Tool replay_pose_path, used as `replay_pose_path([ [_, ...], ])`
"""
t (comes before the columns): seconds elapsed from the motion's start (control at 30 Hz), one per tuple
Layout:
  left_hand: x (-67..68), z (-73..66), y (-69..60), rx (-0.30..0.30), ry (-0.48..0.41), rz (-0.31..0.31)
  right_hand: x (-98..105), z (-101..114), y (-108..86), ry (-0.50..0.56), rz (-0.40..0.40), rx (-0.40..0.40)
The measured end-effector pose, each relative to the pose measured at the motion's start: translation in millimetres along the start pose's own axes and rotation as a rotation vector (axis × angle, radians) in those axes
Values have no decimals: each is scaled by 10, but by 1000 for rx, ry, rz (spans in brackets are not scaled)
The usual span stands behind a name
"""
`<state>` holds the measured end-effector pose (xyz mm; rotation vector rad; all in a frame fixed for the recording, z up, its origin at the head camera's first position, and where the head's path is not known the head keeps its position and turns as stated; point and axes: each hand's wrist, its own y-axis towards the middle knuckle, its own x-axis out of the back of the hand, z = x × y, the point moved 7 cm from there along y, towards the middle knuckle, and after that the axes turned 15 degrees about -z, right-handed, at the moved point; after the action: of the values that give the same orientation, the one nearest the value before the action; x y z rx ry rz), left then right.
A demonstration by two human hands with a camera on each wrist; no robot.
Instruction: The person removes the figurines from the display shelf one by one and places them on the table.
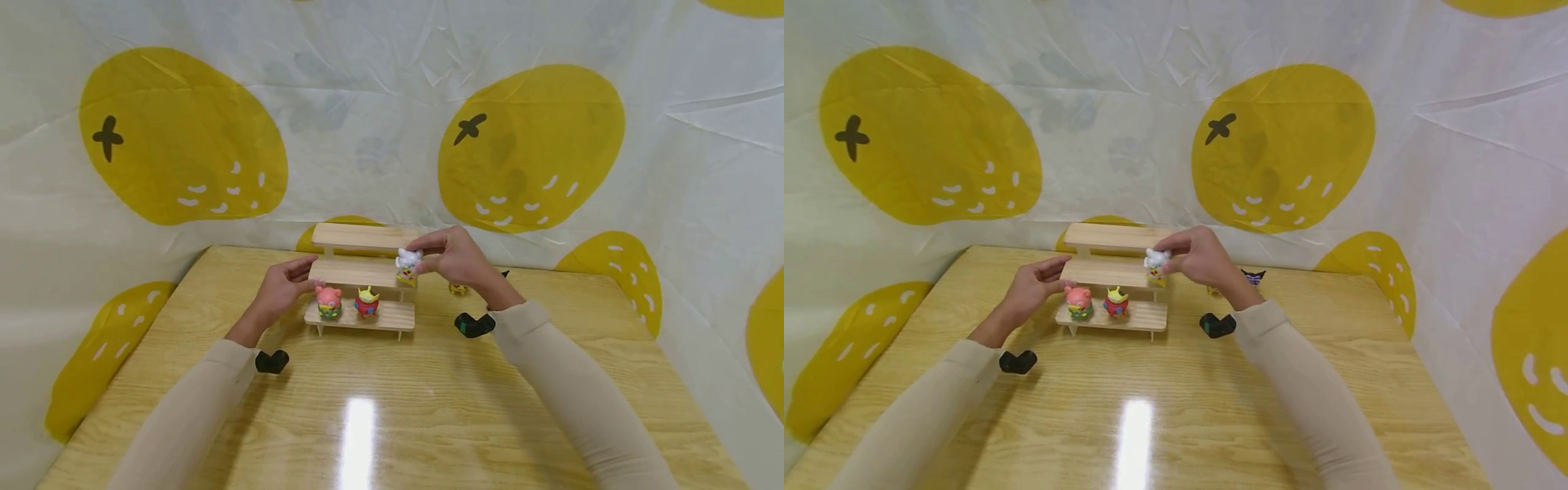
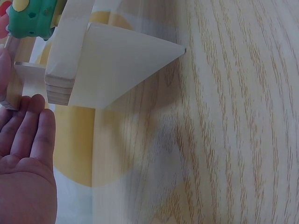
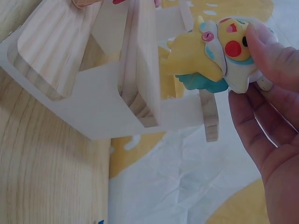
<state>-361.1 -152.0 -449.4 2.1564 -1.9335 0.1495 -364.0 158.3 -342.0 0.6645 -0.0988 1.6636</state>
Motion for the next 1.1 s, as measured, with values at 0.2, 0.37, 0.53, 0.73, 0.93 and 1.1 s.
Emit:
replay_pose_path([
  [0.2, 0, 11, -8, 0, 6, 4, 79, -48, -24, -9, -7, -5],
  [0.37, -7, 10, -2, 4, -4, -3, 137, -112, -55, -33, -8, -23],
  [0.53, -10, 10, 6, 3, -6, -9, 189, -177, -78, -31, -9, -32],
  [0.73, -3, -4, 0, -9, 5, 0, 250, -236, -114, -4, -18, -47],
  [0.93, -5, -1, -3, -3, -10, 7, 306, -296, -153, -23, -19, -45],
  [1.1, -6, 13, 4, 4, -16, 3, 361, -381, -187, -73, -26, -58],
])
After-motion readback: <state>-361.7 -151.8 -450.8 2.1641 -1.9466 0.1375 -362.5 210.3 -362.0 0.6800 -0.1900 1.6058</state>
